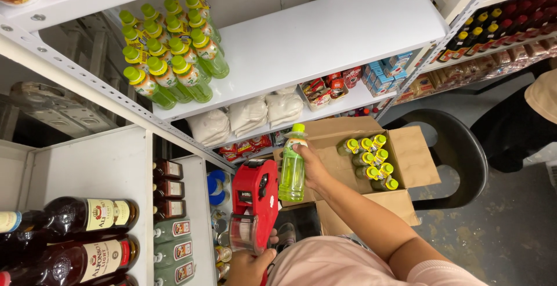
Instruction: The person takes green bottles from a cardboard box and places them onto a white shelf. They use a red handheld device to scan the bottles before arranging them in rows on the shelf.
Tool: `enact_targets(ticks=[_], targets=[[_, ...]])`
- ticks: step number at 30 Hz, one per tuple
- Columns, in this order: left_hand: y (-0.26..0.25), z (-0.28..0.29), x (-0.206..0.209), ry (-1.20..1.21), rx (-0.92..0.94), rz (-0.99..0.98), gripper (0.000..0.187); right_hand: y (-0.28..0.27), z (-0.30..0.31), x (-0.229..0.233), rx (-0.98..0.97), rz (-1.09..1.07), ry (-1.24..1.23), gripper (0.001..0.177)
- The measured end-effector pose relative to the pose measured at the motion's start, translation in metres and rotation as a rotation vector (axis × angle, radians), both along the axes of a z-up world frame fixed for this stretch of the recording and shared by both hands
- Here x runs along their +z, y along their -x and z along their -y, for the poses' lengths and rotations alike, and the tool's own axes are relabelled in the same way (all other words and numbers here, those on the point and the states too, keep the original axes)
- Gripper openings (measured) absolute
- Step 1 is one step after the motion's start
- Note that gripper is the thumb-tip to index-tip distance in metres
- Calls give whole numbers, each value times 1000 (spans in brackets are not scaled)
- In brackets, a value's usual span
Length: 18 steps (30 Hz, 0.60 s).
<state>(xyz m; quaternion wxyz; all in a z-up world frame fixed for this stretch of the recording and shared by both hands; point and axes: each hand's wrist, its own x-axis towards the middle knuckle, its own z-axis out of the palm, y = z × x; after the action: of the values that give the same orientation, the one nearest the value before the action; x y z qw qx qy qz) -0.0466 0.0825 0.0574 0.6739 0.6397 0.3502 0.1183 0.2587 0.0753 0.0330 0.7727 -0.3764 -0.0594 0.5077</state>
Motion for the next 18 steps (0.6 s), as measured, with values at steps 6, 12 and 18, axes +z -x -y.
enact_targets(ticks=[6, 12, 18], targets=[[7, -3, -14, -4, 14, 34, 47, -5, -5, -2, 54, -152, -83, 48], [20, -9, -38, 4, 26, 57, 48, 2, -23, -5, 10, -103, 5, 55], [32, -16, -56, -9, 63, 69, 47, 6, -45, -13, 48, 32, 127, 67]])
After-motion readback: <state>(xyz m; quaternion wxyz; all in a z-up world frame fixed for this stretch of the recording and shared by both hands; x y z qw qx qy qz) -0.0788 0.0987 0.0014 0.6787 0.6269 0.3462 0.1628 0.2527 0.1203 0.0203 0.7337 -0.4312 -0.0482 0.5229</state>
